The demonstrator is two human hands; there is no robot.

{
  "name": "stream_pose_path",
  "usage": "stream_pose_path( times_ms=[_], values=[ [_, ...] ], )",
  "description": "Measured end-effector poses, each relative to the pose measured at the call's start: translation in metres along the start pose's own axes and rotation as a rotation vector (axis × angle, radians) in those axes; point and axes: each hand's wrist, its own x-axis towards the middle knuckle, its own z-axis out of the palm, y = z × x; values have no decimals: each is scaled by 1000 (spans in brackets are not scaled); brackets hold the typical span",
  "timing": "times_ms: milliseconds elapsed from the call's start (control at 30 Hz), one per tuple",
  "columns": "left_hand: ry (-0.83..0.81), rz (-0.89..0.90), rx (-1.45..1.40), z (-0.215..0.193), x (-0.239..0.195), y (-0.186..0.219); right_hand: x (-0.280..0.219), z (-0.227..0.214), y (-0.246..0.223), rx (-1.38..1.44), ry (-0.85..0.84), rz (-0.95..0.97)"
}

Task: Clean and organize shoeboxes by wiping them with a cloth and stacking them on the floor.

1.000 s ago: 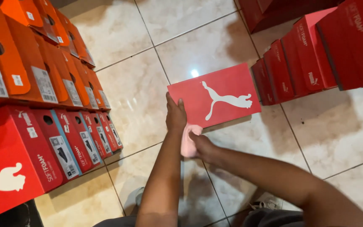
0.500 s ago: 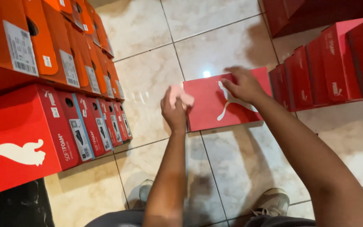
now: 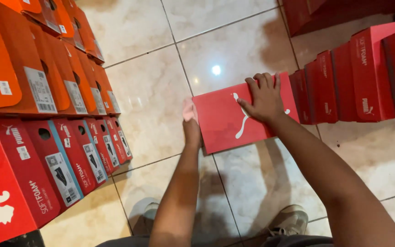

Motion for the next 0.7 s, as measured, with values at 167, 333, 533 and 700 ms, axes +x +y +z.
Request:
stream_pose_path(
  times_ms=[167, 333, 533, 700],
  values=[
    [-89, 69, 30, -14, -34, -13, 8, 4, 7, -22, 12, -25],
    [29, 33, -52, -31, -14, -31, 35, -7, 15, -72, -207, -44],
    [57, 229, -255, -47, 5, -39, 44, -89, -12, -21, -285, -53],
    [-3, 481, -213, -63, 11, 7, -11, -180, -46, -346, -299, -173]
  ],
)
